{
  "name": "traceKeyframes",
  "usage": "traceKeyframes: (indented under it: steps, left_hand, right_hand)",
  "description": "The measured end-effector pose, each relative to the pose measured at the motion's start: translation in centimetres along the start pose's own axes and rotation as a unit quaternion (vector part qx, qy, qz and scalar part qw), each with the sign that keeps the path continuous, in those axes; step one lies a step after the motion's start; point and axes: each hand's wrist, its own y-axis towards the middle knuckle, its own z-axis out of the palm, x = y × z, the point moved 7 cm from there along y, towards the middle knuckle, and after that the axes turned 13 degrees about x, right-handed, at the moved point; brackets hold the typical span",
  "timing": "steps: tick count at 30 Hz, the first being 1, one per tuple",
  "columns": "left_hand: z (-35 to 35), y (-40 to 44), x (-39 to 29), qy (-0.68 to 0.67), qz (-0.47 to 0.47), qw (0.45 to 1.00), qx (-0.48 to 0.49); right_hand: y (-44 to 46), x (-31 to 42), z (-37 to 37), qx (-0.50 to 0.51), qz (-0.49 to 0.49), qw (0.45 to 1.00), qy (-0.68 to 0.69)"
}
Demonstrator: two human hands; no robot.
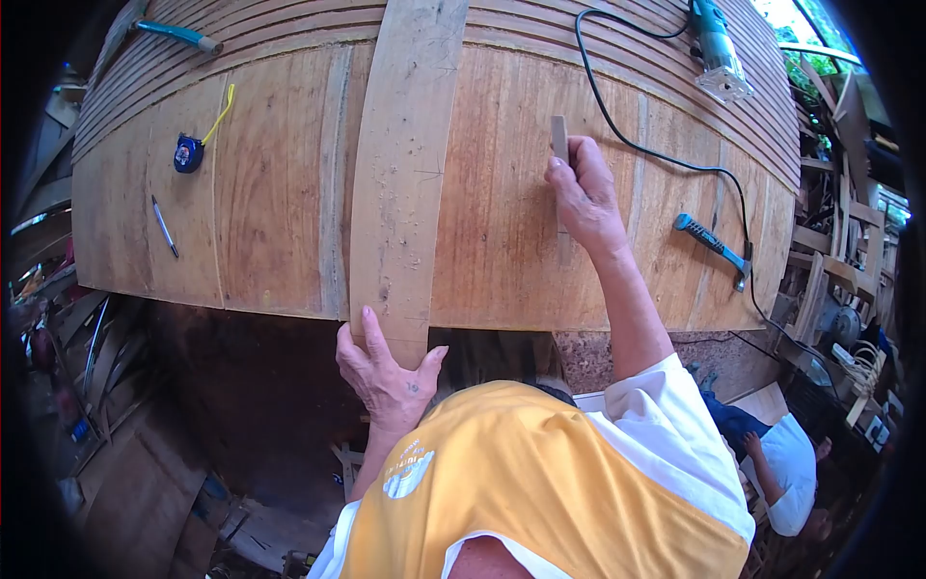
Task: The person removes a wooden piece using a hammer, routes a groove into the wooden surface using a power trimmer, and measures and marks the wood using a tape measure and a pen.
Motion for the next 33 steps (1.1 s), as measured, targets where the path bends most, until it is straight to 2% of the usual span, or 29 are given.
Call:
traceKeyframes:
  steps: [5, 8, 12, 15, 19, 20, 27, 30, 33]
  left_hand:
    - [0.0, 0.6, 0.6, -0.030, -0.016, 0.999, -0.001]
    - [-0.1, 0.5, 0.7, -0.031, -0.014, 0.999, -0.009]
    - [0.0, 0.3, 0.2, -0.032, -0.029, 0.999, 0.012]
    - [0.6, -0.1, -0.7, -0.041, -0.019, 0.999, 0.017]
    - [0.9, -0.2, -0.5, -0.048, -0.027, 0.998, 0.010]
    - [0.5, -0.1, -0.3, -0.026, -0.034, 0.999, 0.007]
    - [-8.8, 2.0, 7.2, 0.025, 0.002, 0.998, -0.064]
    - [-12.3, 3.8, 10.4, 0.021, 0.012, 0.997, -0.075]
    - [-14.5, 5.3, 12.8, 0.025, 0.013, 0.997, -0.075]
  right_hand:
    - [1.6, 1.3, 0.4, 0.004, -0.030, 0.996, -0.085]
    - [2.5, -0.1, -0.1, 0.009, -0.008, 0.997, -0.080]
    - [3.2, 0.3, -0.7, -0.035, 0.028, 0.994, 0.099]
    - [3.9, 0.2, -1.5, -0.026, -0.006, 0.982, 0.185]
    - [3.2, -1.4, -2.3, -0.018, 0.019, 0.979, 0.204]
    - [3.1, -2.2, -3.3, -0.047, 0.035, 0.983, 0.176]
    - [4.9, -5.5, -12.8, -0.140, 0.016, 0.985, 0.101]
    - [4.9, -8.5, -17.4, -0.202, 0.069, 0.968, 0.128]
    - [3.7, -8.4, -20.1, -0.250, 0.077, 0.949, 0.175]
